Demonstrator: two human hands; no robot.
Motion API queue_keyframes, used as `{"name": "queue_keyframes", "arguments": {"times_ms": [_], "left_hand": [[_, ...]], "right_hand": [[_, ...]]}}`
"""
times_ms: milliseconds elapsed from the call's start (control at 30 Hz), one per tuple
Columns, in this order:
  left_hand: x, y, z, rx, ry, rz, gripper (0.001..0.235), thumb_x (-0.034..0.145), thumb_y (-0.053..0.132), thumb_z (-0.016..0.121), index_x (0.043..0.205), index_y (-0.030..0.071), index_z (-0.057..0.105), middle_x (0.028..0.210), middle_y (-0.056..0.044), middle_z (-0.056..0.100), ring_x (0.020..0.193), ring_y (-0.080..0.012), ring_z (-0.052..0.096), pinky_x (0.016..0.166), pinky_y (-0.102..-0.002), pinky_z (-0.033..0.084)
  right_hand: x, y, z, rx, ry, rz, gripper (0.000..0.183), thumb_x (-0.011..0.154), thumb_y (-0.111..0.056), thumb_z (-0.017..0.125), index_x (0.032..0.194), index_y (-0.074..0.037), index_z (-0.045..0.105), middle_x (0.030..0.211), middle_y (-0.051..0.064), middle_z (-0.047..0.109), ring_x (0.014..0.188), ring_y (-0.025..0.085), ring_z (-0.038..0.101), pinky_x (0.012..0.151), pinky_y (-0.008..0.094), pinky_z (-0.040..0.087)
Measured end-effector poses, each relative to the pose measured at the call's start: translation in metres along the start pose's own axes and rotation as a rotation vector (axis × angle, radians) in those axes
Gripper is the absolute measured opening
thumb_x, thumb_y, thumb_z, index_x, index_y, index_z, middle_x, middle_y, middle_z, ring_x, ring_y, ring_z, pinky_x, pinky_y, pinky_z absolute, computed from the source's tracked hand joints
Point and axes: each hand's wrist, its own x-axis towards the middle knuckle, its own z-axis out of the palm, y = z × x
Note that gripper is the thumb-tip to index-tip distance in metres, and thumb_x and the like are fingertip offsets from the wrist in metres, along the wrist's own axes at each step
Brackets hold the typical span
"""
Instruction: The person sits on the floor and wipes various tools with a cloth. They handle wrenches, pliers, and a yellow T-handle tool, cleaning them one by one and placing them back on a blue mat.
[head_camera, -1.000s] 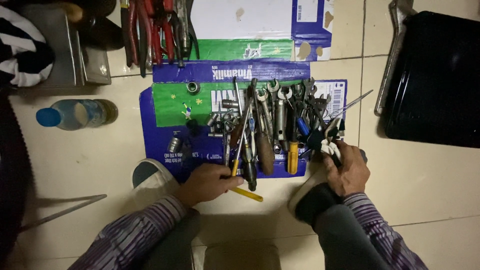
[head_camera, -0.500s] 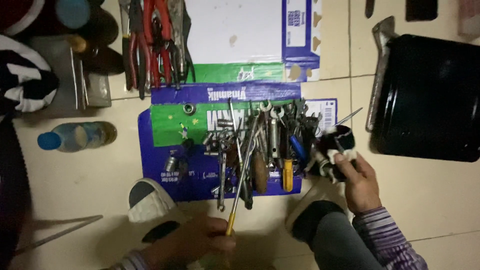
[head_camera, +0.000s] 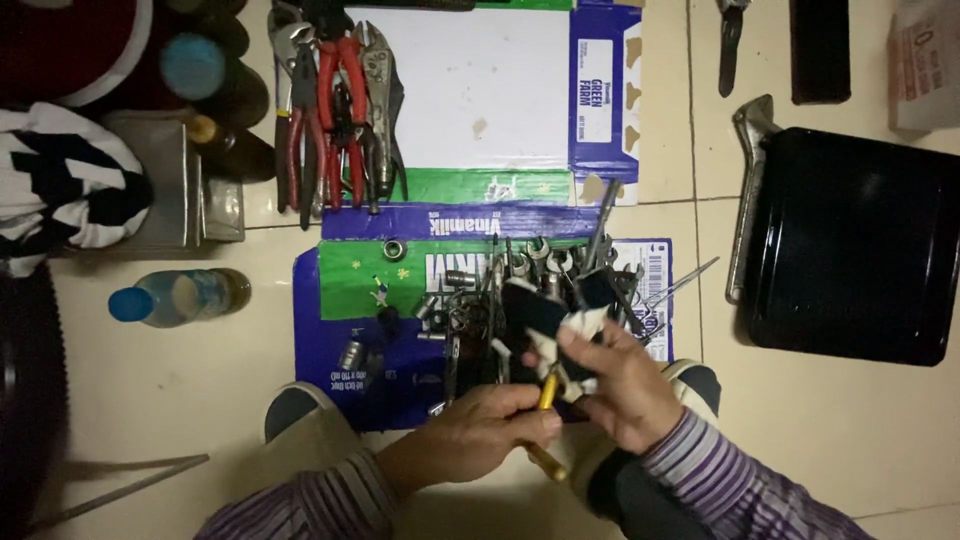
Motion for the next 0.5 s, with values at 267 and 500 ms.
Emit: {"name": "queue_keyframes", "arguments": {"times_ms": [267,500], "left_hand": [[-0.027,0.025,0.003,0.059,0.029,-0.037,0.039,0.097,0.037,0.059,0.069,0.013,0.045,0.07,0.0,0.046,0.072,-0.0127,0.045,0.067,-0.036,0.033],[-0.006,-0.021,0.012,0.978,0.531,0.572,0.034,0.098,0.029,0.055,0.071,0.011,0.066,0.076,-0.007,0.066,0.06,-0.0363,0.061,0.08,-0.052,0.047]], "right_hand": [[0.032,-0.056,-0.009,-0.086,0.203,-0.259,0.013,0.098,-0.018,0.067,0.102,-0.014,0.055,0.084,0.006,0.067,0.076,0.02,0.074,0.049,0.034,0.056],[0.011,-0.007,0.028,-0.056,0.241,-0.152,0.011,0.105,-0.018,0.047,0.114,-0.012,0.05,0.114,0.014,0.065,0.083,0.025,0.061,0.066,0.035,0.05]]}}
